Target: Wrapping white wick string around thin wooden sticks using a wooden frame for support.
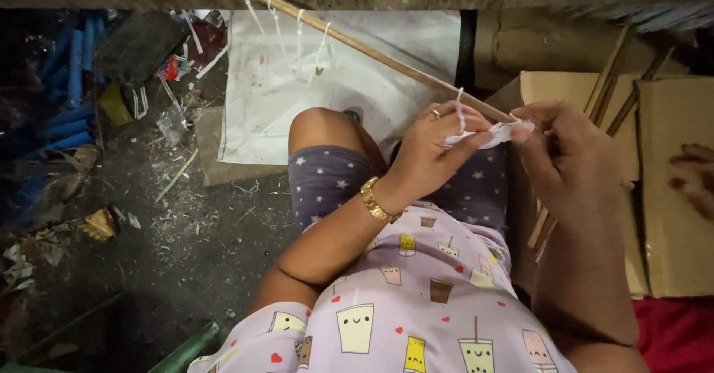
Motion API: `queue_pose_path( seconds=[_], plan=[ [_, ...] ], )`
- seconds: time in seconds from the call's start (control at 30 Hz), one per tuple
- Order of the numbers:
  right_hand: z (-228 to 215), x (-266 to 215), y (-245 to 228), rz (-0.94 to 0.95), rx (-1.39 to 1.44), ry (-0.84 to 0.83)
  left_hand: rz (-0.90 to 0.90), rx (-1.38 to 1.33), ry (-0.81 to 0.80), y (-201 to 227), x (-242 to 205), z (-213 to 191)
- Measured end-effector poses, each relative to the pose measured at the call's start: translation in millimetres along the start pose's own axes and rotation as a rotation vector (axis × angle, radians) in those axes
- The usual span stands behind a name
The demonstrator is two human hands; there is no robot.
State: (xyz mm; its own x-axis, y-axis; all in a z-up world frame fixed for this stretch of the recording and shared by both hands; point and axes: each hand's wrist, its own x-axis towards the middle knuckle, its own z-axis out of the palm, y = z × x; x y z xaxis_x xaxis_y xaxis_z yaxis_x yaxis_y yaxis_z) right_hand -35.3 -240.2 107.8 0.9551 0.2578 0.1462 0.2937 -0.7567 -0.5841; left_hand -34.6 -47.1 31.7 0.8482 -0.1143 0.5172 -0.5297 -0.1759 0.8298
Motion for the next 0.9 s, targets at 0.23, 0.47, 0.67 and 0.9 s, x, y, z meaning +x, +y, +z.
queue_pose_path(
  seconds=[0.23, 0.47, 0.67, 0.9],
  plan=[
    [21, -2, 20, -0.057, -0.159, 0.173, -0.069, -0.087, 0.075, -9, -9, -2],
    [15, -1, 7, 0.027, -0.068, 0.124, -0.395, -0.485, 0.089, -27, -12, 8],
    [13, -1, 14, -0.035, -0.129, 0.153, -0.278, -0.541, 0.159, -17, -7, 7],
    [21, 2, 2, 0.061, -0.118, 0.143, -0.239, -0.154, 0.032, -5, -6, 3]
  ],
)
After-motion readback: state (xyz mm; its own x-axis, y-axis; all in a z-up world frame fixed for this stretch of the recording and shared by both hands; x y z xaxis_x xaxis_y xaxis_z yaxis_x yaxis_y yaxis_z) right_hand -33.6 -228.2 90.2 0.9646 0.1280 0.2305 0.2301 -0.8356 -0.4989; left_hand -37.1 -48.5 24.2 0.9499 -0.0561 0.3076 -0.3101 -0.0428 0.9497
